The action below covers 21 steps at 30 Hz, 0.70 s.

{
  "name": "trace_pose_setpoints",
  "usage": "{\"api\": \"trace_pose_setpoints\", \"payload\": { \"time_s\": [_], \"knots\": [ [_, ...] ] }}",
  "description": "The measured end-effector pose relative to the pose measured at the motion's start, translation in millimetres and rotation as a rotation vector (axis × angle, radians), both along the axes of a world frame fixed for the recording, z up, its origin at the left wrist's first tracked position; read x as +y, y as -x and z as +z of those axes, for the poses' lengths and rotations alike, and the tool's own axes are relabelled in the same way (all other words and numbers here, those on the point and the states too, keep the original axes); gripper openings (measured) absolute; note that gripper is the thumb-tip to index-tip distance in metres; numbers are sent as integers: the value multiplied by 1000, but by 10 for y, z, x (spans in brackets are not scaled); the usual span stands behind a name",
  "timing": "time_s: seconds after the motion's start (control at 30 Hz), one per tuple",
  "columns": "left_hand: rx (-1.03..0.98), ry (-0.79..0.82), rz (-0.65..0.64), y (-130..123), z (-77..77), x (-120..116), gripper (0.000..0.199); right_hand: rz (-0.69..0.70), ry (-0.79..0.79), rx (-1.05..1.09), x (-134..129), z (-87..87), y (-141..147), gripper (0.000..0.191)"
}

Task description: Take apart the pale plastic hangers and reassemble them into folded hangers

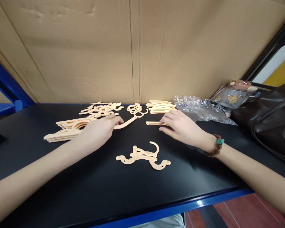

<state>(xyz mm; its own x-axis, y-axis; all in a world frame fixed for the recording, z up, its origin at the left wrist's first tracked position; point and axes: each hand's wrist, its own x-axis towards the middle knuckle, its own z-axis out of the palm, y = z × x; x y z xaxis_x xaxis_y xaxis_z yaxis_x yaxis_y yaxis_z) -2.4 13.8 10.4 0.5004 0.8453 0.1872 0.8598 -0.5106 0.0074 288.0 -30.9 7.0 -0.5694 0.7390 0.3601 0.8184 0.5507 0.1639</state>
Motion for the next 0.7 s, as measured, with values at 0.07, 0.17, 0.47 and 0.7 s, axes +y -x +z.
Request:
{"api": "trace_pose_setpoints", "payload": {
  "time_s": [0.07,0.17,0.47,0.7],
  "knots": [
    [-79,-2,-39,5,-14,28,43,176,124,57,-60,6,65,23],
    [-311,81,-84,-5,-22,70,34,320,262,96,-132,-8,145,27],
    [-674,195,-117,-96,7,-2,25,299,306,56,-145,-23,150,35],
    [-371,-476,-333,-97,89,-157,29,80,130,57,-88,-126,157,29]
  ]
}}
